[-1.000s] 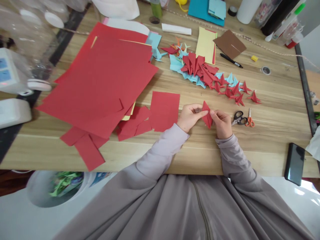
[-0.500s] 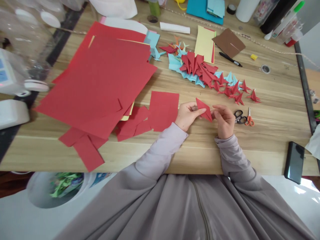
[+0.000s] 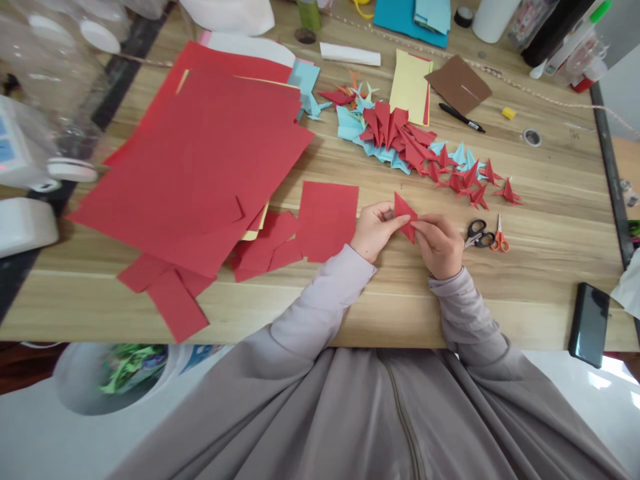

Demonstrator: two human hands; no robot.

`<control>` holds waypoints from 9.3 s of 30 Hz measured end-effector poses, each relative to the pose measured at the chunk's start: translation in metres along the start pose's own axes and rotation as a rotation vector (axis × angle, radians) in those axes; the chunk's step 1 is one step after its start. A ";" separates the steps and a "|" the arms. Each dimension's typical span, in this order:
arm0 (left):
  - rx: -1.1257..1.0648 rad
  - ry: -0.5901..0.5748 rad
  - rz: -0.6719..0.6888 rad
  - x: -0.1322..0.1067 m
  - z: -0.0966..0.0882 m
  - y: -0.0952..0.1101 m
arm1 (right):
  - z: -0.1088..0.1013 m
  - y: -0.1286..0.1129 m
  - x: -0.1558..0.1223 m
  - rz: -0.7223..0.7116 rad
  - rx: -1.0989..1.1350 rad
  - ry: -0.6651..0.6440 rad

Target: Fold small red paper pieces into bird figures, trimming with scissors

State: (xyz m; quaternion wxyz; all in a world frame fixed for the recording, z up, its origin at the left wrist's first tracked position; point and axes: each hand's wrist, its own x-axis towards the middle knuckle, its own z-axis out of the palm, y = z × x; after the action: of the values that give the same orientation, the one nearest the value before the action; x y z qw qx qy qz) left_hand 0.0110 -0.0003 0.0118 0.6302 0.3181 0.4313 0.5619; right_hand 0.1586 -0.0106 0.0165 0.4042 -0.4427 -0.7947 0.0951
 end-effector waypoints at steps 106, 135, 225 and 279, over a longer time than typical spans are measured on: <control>0.025 -0.029 0.037 -0.001 0.003 -0.004 | 0.008 -0.005 0.006 0.671 0.745 0.009; 0.044 -0.032 0.012 -0.003 0.002 0.000 | 0.008 -0.004 0.006 0.691 0.740 0.007; -0.051 -0.076 -0.070 -0.002 0.000 0.003 | 0.005 -0.005 0.007 0.689 0.784 -0.063; 0.330 -0.182 0.307 -0.002 -0.004 0.007 | 0.002 -0.002 0.014 0.990 1.068 0.072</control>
State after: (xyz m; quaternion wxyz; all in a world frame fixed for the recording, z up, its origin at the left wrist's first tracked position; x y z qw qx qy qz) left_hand 0.0041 -0.0015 0.0161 0.5129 0.5279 0.4055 0.5420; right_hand 0.1519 -0.0011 0.0241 0.5004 -0.4956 -0.3327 0.6272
